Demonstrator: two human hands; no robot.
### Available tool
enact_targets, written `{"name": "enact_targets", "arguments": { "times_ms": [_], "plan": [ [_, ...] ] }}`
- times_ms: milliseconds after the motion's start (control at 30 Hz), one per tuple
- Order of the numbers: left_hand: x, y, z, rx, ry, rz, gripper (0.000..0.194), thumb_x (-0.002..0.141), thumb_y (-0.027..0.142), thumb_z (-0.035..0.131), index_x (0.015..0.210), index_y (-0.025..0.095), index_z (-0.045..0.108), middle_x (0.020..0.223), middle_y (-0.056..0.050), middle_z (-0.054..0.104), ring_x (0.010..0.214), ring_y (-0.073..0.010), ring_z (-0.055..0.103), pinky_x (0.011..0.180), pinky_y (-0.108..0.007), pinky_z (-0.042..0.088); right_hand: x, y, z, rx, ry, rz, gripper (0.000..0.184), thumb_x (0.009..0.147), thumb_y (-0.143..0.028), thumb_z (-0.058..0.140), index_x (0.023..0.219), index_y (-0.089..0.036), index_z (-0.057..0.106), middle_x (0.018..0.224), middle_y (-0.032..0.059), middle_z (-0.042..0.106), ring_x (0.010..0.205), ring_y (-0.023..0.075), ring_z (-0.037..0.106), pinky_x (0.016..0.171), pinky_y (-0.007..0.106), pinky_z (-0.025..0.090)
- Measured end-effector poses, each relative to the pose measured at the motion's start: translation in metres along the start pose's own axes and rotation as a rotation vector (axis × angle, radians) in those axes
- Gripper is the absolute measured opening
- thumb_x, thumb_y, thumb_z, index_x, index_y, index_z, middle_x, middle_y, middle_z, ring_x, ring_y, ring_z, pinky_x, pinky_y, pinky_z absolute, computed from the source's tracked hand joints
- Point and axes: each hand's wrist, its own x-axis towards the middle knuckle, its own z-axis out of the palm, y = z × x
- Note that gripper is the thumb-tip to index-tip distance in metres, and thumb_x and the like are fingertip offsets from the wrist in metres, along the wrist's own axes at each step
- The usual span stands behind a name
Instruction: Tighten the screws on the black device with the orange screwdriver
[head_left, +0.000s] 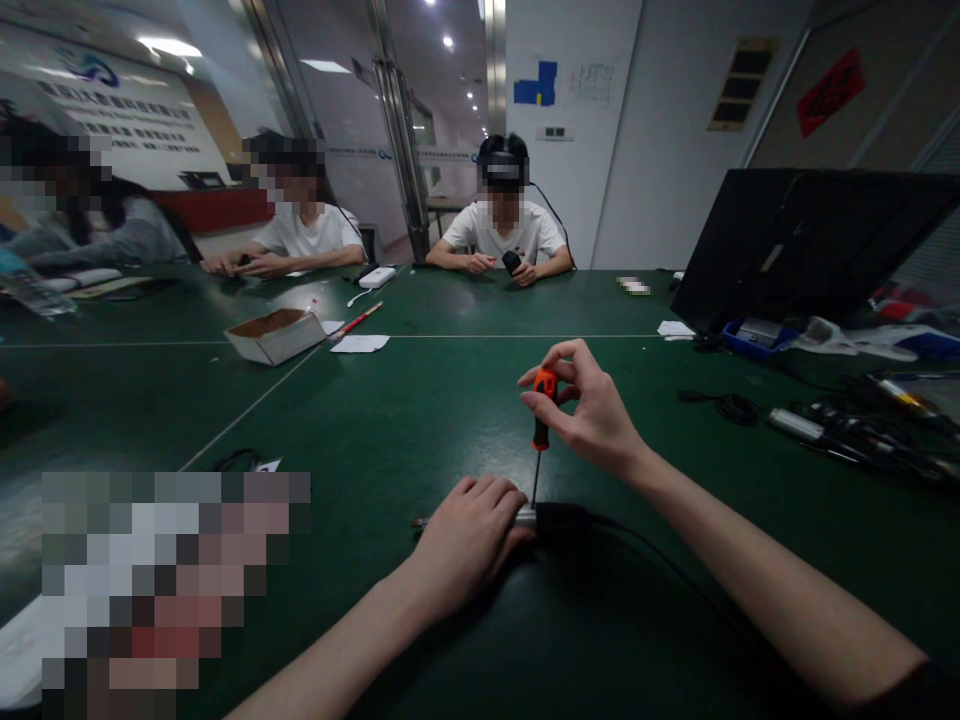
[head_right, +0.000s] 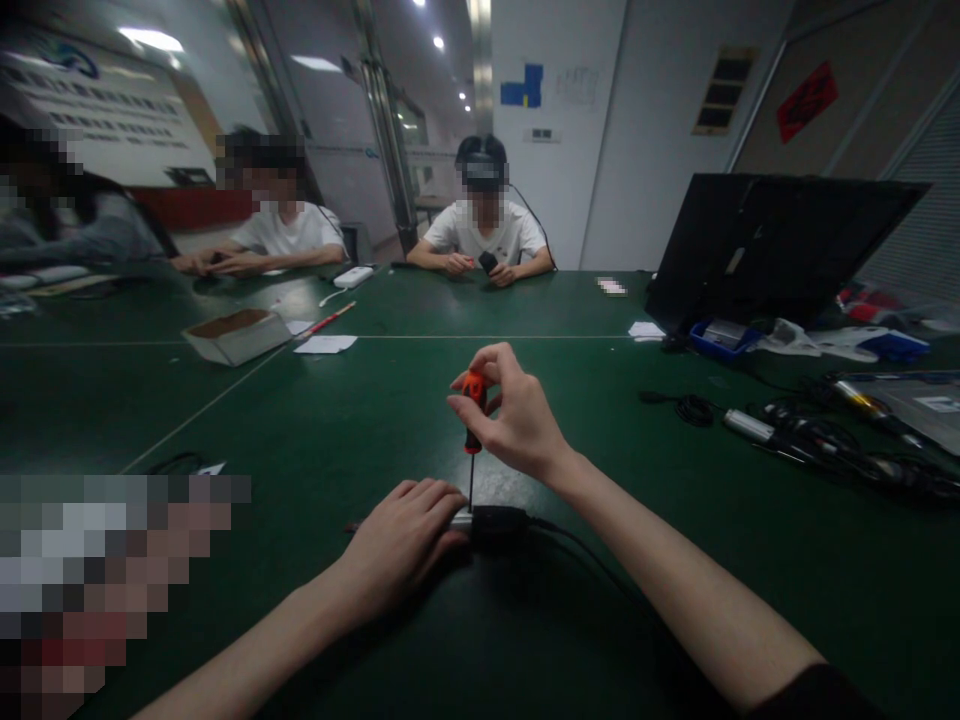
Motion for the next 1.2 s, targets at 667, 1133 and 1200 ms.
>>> {"name": "enact_targets", "arguments": {
  "times_ms": [667,1133,1200],
  "plan": [
    [-0.0009,-0.0028,0.0036,-0.002,0.001,0.006,0.020,0.096,0.030,0.050,0.110,0.017,0.058,0.109,-0.008,0.063,0.095,-0.0248,0.058,0.085,-0.040,0.043,-0.0006,-0.0021,-0.0013,-0.031,-0.047,-0.023,0.030,0.079,-0.028,0.067,0.100,-0.022,0.046,0.094,0.0027,0.069,0.082,0.0162,0.065,0.060,0.026,0.052],
    [-0.0012,-0.0033,0.0060,0.003,0.039,0.021,0.021,0.097,0.031,0.048,0.108,0.016,0.058,0.106,-0.009,0.063,0.093,-0.0247,0.058,0.084,-0.039,0.044,-0.0009,-0.0034,-0.0018,-0.071,-0.118,-0.064,0.026,0.089,-0.016,0.050,0.112,-0.023,0.057,0.105,0.0036,0.063,0.084,0.0129,0.061,0.064,0.024,0.051],
    [-0.0013,-0.0030,0.0056,-0.002,0.043,0.025,0.022,0.098,0.032,0.046,0.107,0.016,0.058,0.105,-0.009,0.063,0.093,-0.0245,0.058,0.084,-0.039,0.044,-0.0008,-0.0035,-0.0014,-0.070,-0.122,-0.062,0.026,0.089,-0.018,0.052,0.114,-0.024,0.056,0.105,0.0033,0.064,0.084,0.0134,0.062,0.064,0.025,0.052]
  ]
}}
